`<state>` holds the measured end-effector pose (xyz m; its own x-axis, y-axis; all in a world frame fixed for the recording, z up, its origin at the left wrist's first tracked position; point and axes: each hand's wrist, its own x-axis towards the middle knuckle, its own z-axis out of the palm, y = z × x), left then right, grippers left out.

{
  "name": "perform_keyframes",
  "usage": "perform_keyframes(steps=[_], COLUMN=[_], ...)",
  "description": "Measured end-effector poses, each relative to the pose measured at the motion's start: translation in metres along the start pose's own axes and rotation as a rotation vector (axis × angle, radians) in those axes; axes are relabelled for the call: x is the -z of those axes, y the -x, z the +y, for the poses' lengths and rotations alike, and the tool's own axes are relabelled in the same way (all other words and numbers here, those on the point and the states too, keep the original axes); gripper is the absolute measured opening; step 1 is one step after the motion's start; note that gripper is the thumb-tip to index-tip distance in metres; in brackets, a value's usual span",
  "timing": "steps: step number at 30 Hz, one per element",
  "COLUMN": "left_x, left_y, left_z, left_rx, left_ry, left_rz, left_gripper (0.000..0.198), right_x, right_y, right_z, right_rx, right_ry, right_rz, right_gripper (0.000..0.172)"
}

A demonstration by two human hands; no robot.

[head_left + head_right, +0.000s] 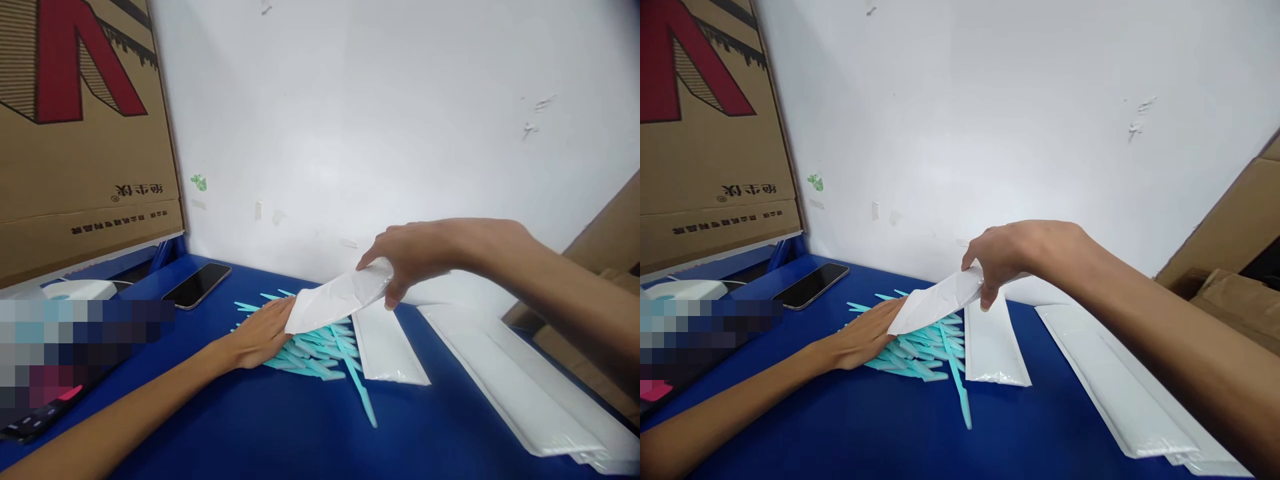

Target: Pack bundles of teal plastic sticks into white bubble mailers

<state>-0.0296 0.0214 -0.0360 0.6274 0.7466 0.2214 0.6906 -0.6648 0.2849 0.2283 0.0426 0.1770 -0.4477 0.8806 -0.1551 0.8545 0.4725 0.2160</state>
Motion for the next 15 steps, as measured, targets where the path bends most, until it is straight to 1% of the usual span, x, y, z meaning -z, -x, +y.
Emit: perform_keyframes(steps=[2,3,6,10,12,15], left_x=[-0.0010,-0.0018,-0.0043,-0.0055,-0.0050,-0.0026], left_y=[0.0002,0.0002,-0.0001,-0.0007,-0.0012,-0.0016], left_z=[-0.0014,-0.0024,-0.0058,-0.0087,-0.0082,-0.0046], left_rx=[-0.005,0.003,0.024,-0.011,-0.012,0.031], left_ry=[-0.009,-0.008,-0.002,-0.011,-0.014,-0.004], left_rz=[-0.004,-0.009,-0.023,-0.022,-0.021,-0.055], left_gripper=[0.062,0.061,0.061,0.059,0.057,0.057], right_x=[0.0027,0.0042,0.0066,0.0047,0.0040,0.0035], right_y=[0.0017,0.0024,0.0032,0.0010,0.0000,-0.0003], right_z=[-0.0025,-0.0040,-0.0075,-0.0055,-0.0033,-0.0012], right_rx=[0.003,-0.003,-0.035,-0.023,-0.006,0.013], right_ry=[0.042,0.060,0.057,0.018,0.001,-0.021], right_rz=[-0.103,-0.131,-0.152,-0.158,-0.158,-0.161], right_gripper=[0.055,0.055,0.057,0.059,0.057,0.051])
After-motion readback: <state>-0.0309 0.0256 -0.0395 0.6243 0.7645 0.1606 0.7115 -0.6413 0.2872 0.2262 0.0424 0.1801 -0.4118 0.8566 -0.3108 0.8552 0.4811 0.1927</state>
